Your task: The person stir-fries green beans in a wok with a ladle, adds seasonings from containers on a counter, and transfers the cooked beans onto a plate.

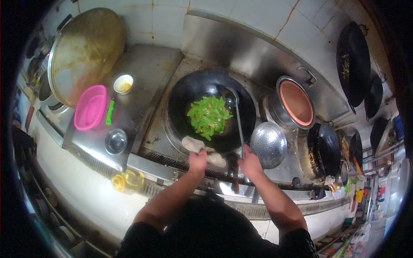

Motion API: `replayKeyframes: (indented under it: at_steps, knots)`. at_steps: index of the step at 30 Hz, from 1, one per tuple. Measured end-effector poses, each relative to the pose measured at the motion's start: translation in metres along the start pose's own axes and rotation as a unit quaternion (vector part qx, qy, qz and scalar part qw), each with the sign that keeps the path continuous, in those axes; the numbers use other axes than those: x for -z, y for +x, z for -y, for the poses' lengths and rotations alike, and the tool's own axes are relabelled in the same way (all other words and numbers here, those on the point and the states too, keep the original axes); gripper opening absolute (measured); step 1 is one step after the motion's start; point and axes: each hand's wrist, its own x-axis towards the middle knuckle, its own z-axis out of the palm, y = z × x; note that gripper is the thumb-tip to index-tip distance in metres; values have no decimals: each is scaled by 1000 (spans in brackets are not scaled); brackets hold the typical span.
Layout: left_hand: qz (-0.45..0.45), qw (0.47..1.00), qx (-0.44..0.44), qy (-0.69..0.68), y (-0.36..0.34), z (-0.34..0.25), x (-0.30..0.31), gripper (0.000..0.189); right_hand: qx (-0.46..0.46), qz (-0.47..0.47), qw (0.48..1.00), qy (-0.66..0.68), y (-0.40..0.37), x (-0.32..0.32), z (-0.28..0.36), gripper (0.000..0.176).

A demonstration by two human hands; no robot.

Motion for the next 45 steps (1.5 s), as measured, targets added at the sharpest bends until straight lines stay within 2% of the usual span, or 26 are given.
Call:
replayKeyframes:
  at_steps: [1,3,4,6,7,8,10,12,14,16,18,22,24,28,29,30,31,33,34,36,37,38,40,42,44,45]
  knots:
    - [-2,1000,-1,-1,-2,-3,-1,36,7,-14,1000,-5,5,-3,1,69]
    - [7,1000,28,-5,-10,-12,-4,37,-163,168,911,341,9,25,26,67]
    - [5,1000,28,-6,-12,-16,-4,37,-162,171,910,340,11,40,33,67]
    - [-6,999,45,15,-14,-20,-7,39,-276,230,711,604,13,71,30,58]
    - [-7,999,45,14,-12,-19,-6,39,-312,306,508,743,16,72,13,53]
    - [-4,999,37,19,-9,-16,-4,39,-312,307,509,741,12,76,6,53]
    - [-2,999,29,22,-8,-13,-4,40,-315,327,315,833,-7,81,-2,51]
    - [3,1000,25,-5,-12,-17,-6,40,-320,299,370,819,-25,106,20,55]
    - [-12,999,36,10,-8,-13,-4,41,-247,231,755,562,-37,125,40,61]
    - [-22,998,47,27,-7,-12,-4,41,-184,231,799,523,-45,134,38,68]
    - [-12,999,36,14,-10,-15,-5,41,-112,232,933,252,-50,155,44,73]
    - [-2,1000,2,14,0,0,0,41,-114,241,942,206,-51,138,17,74]
    - [0,1000,18,-13,-7,-10,-4,44,67,37,997,-33,-47,89,-6,74]
    - [20,999,46,-9,-13,-20,-7,47,3,63,998,-29,-30,31,-1,71]
    - [25,999,17,-10,-16,-22,-9,47,-135,140,949,250,-33,30,23,65]
    - [29,999,-12,-10,-18,-22,-9,48,-260,202,800,502,-35,33,37,59]
    - [27,1000,-11,-11,-18,-23,-9,48,-261,204,799,501,-32,39,39,59]
    - [16,999,28,-12,-17,-24,-9,47,-315,299,394,810,-23,55,39,48]
    - [15,999,28,-12,-15,-22,-7,47,-315,299,394,810,-24,60,38,48]
    - [19,1000,10,2,-11,-16,-4,45,-295,331,232,866,-26,67,37,42]
    - [18,1000,10,2,-9,-14,-3,45,-303,315,295,850,-29,74,43,52]
    - [15,1000,5,1,-9,-12,-3,44,-303,315,295,850,-33,86,54,52]
    - [15,1000,-1,1,-10,-15,-6,42,-288,220,678,639,-39,114,81,66]
    - [-4,1000,26,11,-16,-23,-9,39,-293,211,722,590,-40,121,82,77]
    - [-6,1000,29,7,-21,-29,-12,38,-162,239,855,430,-37,123,61,73]
    - [-9,999,33,1,-22,-32,-13,37,-132,235,868,417,-31,122,51,74]
